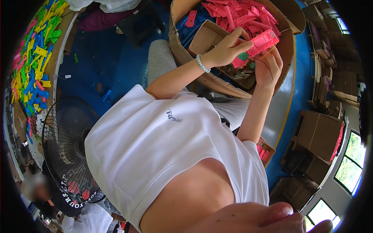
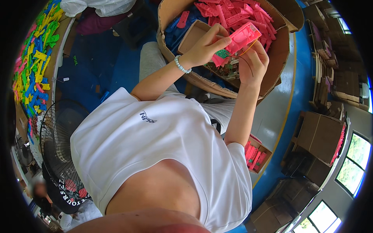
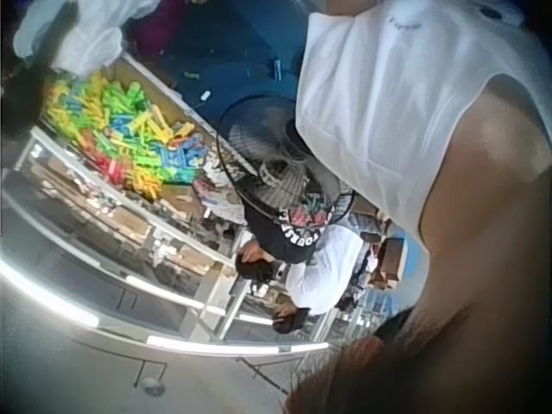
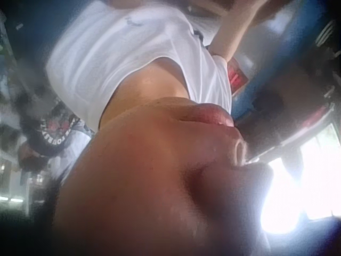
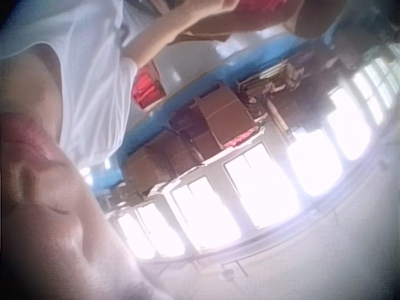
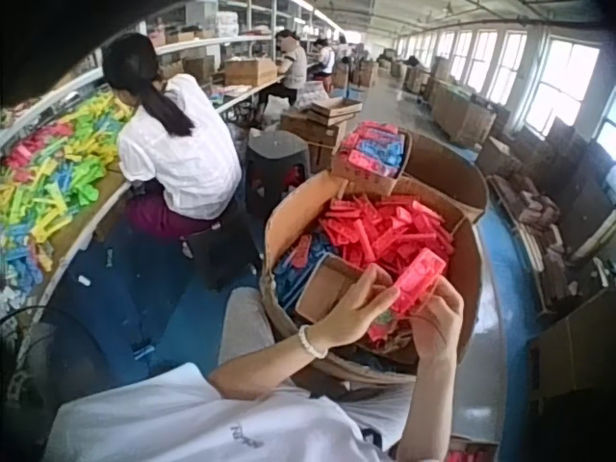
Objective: The person repeatedly takes plastic toy casings and electronic circuit components from boxes, installs the circuits into the casings by hand, and places the assembled parts into a tray.
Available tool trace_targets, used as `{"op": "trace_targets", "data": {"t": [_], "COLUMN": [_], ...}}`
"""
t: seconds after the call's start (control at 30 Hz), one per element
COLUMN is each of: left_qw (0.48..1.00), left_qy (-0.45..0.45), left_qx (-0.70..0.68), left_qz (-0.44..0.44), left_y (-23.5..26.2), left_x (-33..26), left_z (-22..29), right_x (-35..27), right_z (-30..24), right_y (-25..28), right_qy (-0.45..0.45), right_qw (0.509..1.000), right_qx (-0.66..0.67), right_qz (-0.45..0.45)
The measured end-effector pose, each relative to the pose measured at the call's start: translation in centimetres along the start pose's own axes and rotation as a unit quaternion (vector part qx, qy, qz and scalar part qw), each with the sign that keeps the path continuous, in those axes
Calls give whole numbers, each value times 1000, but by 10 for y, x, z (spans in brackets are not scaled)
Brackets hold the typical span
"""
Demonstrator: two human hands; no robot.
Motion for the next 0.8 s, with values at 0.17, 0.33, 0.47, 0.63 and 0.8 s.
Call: {"op": "trace_targets", "data": {"t": [0.17,0.33,0.47,0.63,0.8], "left_qw": [996,985,969,992,960], "left_qy": [27,-54,-100,-62,63], "left_qx": [74,158,224,75,-261], "left_qz": [-46,-47,-15,81,82], "left_y": [5,7,1,0,-3], "left_x": [-1,1,-3,13,23], "left_z": [-8,-18,-22,-29,-31], "right_x": [-3,-4,7,-1,-22], "right_z": [10,18,20,5,19], "right_y": [-9,-10,-1,-23,-4], "right_qy": [44,80,72,28,48], "right_qw": [994,984,986,993,966], "right_qx": [-70,-90,-89,-44,-246], "right_qz": [67,131,123,109,55]}}
Point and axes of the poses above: each hand's wrist, its own x-axis towards the middle knuckle, its own y-axis out of the back of the hand, z = x × y, the point moved 1 cm from there along x, towards the middle knuckle, and after that the axes turned 9 degrees about z, right-handed, at the moved point
